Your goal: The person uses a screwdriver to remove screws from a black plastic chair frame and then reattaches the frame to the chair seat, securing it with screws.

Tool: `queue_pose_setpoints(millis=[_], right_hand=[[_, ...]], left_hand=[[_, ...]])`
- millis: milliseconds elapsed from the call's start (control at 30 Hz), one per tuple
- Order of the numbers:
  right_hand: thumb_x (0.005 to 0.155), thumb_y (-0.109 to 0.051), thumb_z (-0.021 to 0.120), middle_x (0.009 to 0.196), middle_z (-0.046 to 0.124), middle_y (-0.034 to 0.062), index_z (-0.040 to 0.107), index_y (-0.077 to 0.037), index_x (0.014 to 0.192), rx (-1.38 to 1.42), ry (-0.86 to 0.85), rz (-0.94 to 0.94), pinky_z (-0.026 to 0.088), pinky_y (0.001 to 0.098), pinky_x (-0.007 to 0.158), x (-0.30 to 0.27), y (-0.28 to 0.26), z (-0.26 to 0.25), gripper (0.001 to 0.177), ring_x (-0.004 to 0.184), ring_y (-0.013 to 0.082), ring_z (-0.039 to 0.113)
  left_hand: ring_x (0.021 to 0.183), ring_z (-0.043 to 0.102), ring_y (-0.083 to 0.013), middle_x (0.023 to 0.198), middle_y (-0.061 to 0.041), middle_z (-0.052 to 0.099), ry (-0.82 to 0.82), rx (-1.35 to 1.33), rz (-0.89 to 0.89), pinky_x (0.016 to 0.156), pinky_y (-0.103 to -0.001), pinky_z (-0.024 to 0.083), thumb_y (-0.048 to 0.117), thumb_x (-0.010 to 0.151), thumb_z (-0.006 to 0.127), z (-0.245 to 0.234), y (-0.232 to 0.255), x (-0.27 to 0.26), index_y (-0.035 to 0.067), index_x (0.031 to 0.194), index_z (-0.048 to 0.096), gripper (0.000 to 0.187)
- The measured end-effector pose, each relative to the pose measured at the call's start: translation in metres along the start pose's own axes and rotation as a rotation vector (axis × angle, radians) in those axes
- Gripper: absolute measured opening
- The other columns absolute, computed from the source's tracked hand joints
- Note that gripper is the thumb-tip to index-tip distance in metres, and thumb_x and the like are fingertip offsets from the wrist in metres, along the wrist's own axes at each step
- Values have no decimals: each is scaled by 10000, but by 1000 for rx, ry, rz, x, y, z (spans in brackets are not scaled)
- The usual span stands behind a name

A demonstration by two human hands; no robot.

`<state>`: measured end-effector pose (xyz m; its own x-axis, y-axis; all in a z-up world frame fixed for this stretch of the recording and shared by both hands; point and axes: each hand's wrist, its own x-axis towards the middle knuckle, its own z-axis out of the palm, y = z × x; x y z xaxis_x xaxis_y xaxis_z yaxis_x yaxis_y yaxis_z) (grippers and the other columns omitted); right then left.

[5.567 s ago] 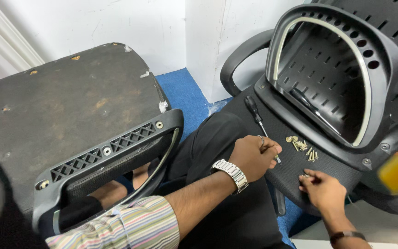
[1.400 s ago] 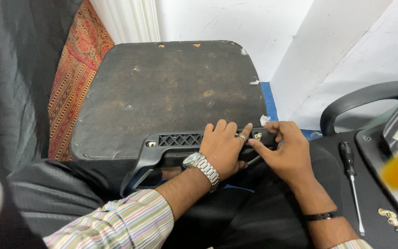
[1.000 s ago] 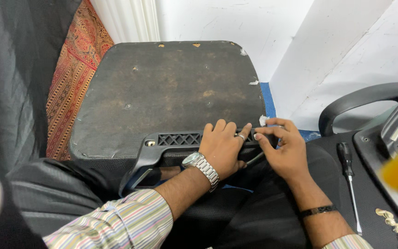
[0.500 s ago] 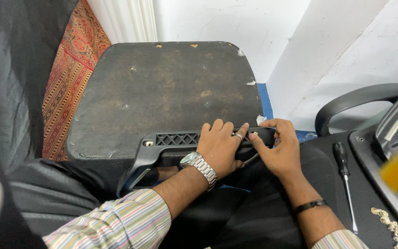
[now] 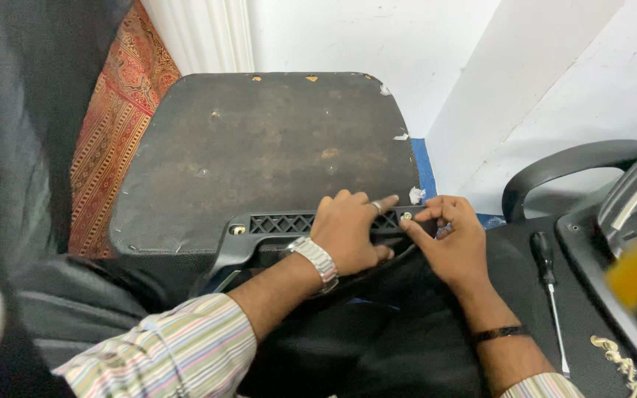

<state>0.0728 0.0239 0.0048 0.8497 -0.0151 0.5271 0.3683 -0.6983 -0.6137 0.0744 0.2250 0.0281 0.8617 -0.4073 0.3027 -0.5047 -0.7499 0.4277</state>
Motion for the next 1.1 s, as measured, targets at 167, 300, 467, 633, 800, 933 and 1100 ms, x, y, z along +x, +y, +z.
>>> queue_pose_setpoints(millis=[167, 300, 467, 633, 800, 933, 1100], right_hand=[[786, -138, 860, 1005, 602, 67, 736, -48, 1075, -24, 52, -32, 462, 259, 643, -2, -24, -6, 327, 755, 121, 530], [946, -95, 735, 998, 704, 28, 751, -66, 1060, 147, 8, -133, 544, 229, 692, 3, -57, -4, 119, 781, 67, 659], [847, -63, 788, 922, 733, 61, 771, -47, 1035, 202, -151, -176, 515, 266, 621, 5, -96, 20, 189, 681, 108, 625], [846, -66, 765, 981, 748, 56, 751, -24, 1085, 364, -300, -22, 576, 237, 713, 1, -105, 46, 243, 807, 93, 707], [909, -72, 688, 959, 800, 62, 742, -6, 1137, 459, -391, 259, 610, 221, 765, 5, -98, 41, 243, 867, 107, 756], [939, -68, 666, 899, 794, 84, 727, 13, 1156, 543, -234, 331, 617, 232, 741, 17, -93, 27, 240, 798, 113, 756], [899, -73, 706, 868, 789, 53, 745, 6, 1152, 455, -220, 265, 594, 209, 716, 22, -91, 19, 268, 768, 87, 740]], left_hand=[[912, 567, -203, 1071, -95, 624, 198, -1302, -543, 780, -355, 482, 184, 916, 676, -8, -23, 0, 101, 1486, 542, 591], [1128, 639, -302, 1397, -220, 568, 367, -2118, -688, 892, -387, 563, 20, 961, 404, -21, -30, -18, 46, 1525, 333, 569], [1128, 663, -333, 1562, -280, 430, 474, -2322, -718, 899, -373, 571, -16, 977, 340, -17, -29, -29, 82, 1515, 279, 550], [1088, 621, -220, 1650, -209, 359, 314, -2331, -411, 883, -325, 545, 54, 1070, 423, 2, -42, -42, 55, 1598, 247, 557], [952, 625, -181, 1632, -173, 354, 270, -2211, -470, 855, -353, 575, 142, 1035, 412, -3, -41, -49, 83, 1584, 203, 590], [933, 658, -202, 1411, -222, 547, 427, -1881, -598, 821, -335, 563, 74, 1009, 405, -35, -47, -43, 63, 1569, 305, 569], [777, 680, -287, 898, -228, 743, 185, -408, -587, 743, -392, 535, 284, 1090, 506, -63, -51, -50, 142, 1396, 698, 388]])
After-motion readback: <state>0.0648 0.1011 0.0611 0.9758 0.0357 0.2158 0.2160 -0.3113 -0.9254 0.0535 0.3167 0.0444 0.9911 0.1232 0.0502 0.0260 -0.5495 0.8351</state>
